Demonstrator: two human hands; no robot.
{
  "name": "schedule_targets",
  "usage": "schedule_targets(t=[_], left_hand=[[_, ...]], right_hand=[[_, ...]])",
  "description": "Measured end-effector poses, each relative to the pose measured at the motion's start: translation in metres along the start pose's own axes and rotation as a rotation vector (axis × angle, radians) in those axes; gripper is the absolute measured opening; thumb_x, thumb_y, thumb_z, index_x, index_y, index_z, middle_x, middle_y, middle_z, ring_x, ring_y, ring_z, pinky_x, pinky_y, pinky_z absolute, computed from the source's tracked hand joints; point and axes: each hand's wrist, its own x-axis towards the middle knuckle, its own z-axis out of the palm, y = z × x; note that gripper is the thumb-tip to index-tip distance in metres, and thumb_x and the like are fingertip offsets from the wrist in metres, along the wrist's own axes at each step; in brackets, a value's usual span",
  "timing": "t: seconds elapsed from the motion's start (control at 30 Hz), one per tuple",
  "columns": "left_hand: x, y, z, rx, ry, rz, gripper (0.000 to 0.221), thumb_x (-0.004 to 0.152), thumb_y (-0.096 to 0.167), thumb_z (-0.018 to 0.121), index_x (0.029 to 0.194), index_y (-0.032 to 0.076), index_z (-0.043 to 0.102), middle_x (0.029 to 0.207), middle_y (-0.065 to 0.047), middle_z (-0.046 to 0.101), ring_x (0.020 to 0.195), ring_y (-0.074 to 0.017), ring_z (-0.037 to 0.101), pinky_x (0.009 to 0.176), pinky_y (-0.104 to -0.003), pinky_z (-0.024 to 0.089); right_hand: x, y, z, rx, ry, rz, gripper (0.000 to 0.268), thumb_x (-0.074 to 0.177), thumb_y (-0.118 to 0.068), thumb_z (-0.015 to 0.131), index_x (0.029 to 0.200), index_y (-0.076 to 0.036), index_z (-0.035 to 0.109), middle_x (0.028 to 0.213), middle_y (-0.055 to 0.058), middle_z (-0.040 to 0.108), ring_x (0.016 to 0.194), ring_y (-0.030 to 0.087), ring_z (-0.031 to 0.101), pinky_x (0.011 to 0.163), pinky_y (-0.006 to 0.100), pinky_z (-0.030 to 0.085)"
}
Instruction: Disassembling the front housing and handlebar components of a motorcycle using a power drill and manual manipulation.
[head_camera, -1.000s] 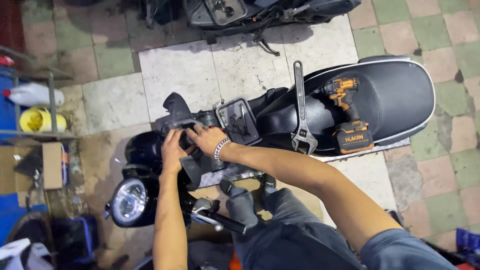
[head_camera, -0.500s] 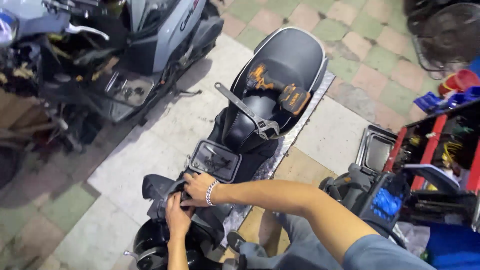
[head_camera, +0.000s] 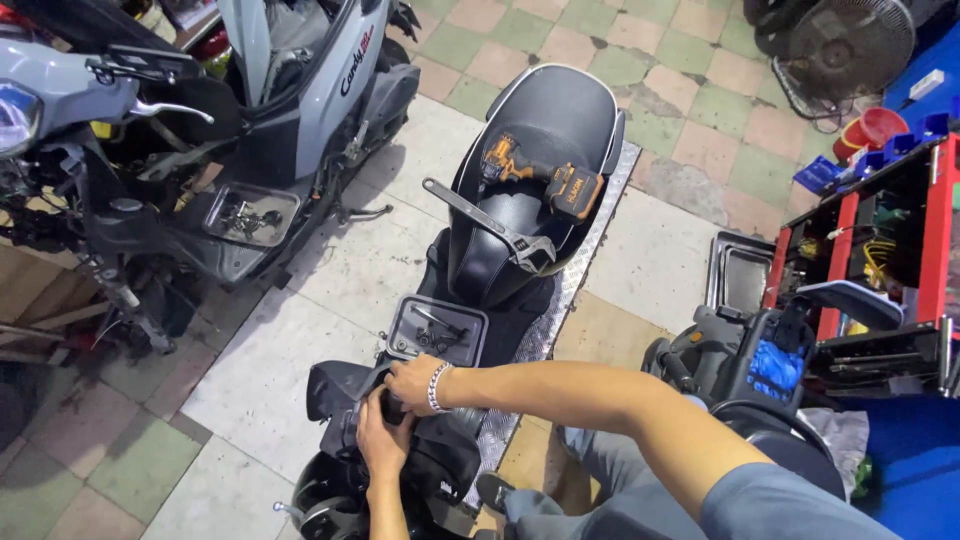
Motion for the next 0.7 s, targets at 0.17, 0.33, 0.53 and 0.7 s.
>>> schedule_targets(t=[0.17,0.33,0.53,0.7], left_hand=[[-0.004,-0.010,0.011,-0.027,0.061,0.109,0.056,0.078,0.033,0.077,0.129,0.013,0.062,0.126,-0.010,0.064,0.122,-0.0330,0.060,0.105,-0.044,0.045],[0.001,-0.025,0.010,0.000,0.092,0.284,0.066,0.089,0.044,0.065,0.137,-0.001,0.054,0.137,-0.021,0.061,0.128,-0.0403,0.056,0.107,-0.050,0.042],[0.009,-0.003,-0.006,-0.051,-0.183,0.118,0.077,0.080,0.037,0.079,0.146,0.015,0.046,0.147,-0.008,0.057,0.135,-0.0321,0.051,0.113,-0.047,0.034],[0.009,0.009,-0.013,-0.044,-0.046,0.102,0.056,0.078,0.027,0.080,0.128,0.012,0.058,0.122,-0.014,0.068,0.115,-0.0370,0.063,0.098,-0.044,0.048]], right_hand=[[-0.009,-0.017,-0.027,0.042,-0.091,0.203,0.076,0.102,-0.066,0.026,0.103,-0.011,0.078,0.103,0.008,0.076,0.098,0.028,0.072,0.075,0.041,0.057],[-0.023,-0.009,-0.024,0.058,0.023,0.138,0.071,0.094,-0.056,0.061,0.140,-0.005,0.043,0.116,0.019,0.066,0.093,0.037,0.071,0.072,0.048,0.058],[-0.017,-0.009,-0.028,0.021,-0.027,0.071,0.048,0.096,-0.046,0.052,0.117,-0.005,0.063,0.103,0.011,0.075,0.087,0.032,0.074,0.069,0.044,0.058],[-0.031,-0.015,-0.055,0.107,-0.108,0.264,0.073,0.093,-0.073,0.046,0.116,-0.004,0.057,0.098,0.010,0.075,0.086,0.032,0.074,0.070,0.044,0.058]])
